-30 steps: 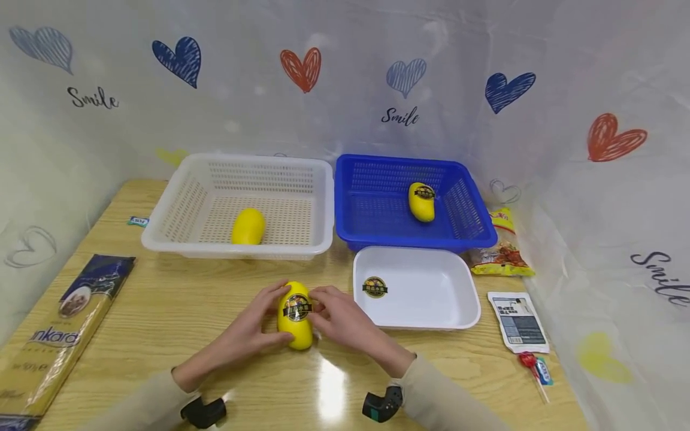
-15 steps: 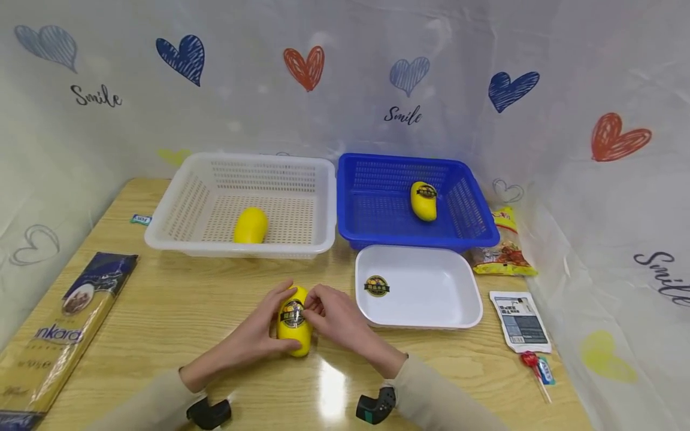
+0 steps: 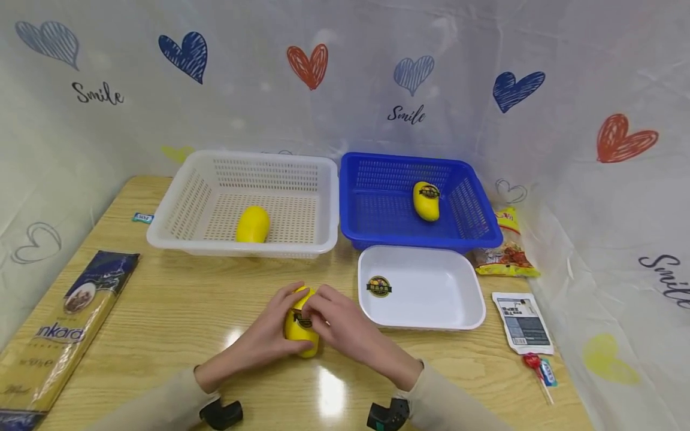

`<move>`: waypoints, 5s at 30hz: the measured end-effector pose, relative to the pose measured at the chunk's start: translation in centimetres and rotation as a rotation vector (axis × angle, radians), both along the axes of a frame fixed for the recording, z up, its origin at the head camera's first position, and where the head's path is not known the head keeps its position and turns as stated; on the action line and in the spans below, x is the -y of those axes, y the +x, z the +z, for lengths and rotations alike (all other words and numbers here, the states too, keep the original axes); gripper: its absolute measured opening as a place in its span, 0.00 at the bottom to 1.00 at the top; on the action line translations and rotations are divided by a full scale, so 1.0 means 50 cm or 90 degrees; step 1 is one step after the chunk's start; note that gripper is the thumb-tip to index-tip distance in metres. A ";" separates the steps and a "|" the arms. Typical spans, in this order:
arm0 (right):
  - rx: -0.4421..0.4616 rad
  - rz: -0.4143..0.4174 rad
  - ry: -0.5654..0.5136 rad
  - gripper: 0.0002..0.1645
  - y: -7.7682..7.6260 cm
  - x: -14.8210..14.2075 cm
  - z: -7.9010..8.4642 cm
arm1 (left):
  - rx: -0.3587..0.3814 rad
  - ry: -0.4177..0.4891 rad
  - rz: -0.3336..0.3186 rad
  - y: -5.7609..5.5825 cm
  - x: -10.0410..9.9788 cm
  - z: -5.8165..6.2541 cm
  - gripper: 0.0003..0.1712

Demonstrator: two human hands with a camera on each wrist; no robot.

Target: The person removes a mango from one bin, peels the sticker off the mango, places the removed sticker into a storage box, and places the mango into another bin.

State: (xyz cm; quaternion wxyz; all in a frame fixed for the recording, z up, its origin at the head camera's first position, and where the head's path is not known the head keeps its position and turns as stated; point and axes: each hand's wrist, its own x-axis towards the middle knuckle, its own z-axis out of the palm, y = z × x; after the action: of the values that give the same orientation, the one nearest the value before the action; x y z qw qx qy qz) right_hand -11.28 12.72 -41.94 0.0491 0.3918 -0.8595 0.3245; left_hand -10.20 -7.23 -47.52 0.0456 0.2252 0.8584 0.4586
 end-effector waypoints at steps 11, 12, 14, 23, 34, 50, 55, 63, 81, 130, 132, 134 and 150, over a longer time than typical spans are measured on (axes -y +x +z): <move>0.116 -0.041 -0.174 0.13 -0.011 -0.069 0.041 | 0.023 0.015 0.024 -0.004 0.023 0.003 0.55; 0.162 -0.064 -0.186 0.11 -0.021 -0.085 0.047 | 0.025 0.016 0.020 -0.005 0.029 0.003 0.55; 0.247 -0.108 -0.189 0.07 -0.042 -0.117 0.052 | 0.028 0.022 0.004 -0.007 0.041 0.002 0.54; 0.412 -0.207 -0.080 0.17 -0.124 -0.243 0.020 | 0.038 0.011 -0.045 -0.018 0.071 0.004 0.47; 0.499 -0.261 0.041 0.11 -0.182 -0.340 -0.053 | 0.039 0.004 -0.079 -0.026 0.073 0.011 0.47; 0.350 -0.283 0.153 0.07 -0.171 -0.328 -0.067 | 0.028 -0.004 -0.082 -0.027 0.071 0.013 0.47; 0.241 -0.267 0.196 0.05 -0.164 -0.322 -0.065 | 0.033 -0.008 -0.081 -0.027 0.071 0.013 0.47; 0.217 -0.246 0.220 0.05 -0.164 -0.326 -0.062 | 0.033 -0.007 -0.080 -0.026 0.071 0.011 0.47; 0.119 -0.136 0.015 0.08 -0.062 -0.141 0.026 | 0.013 0.014 -0.008 -0.013 0.042 -0.004 0.48; 0.287 0.068 0.045 0.30 0.009 0.008 -0.065 | 0.190 0.003 0.179 -0.252 0.521 0.142 0.37; 0.269 0.072 0.068 0.30 0.011 0.007 -0.064 | 0.201 0.024 0.171 -0.251 0.527 0.135 0.36; 0.255 0.072 0.085 0.29 0.011 0.010 -0.065 | 0.220 0.053 0.161 -0.249 0.534 0.129 0.36; 0.282 -0.004 -0.183 0.30 -0.149 0.090 0.098 | 0.273 0.160 0.109 -0.251 0.541 0.113 0.34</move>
State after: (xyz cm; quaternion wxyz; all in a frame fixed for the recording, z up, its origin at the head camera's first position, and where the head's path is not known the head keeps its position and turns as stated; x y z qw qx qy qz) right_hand -18.72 8.20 -37.04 -0.0842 0.2973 -0.7958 0.5208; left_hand -22.74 -34.29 -41.86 0.1596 0.0532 0.7813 0.6011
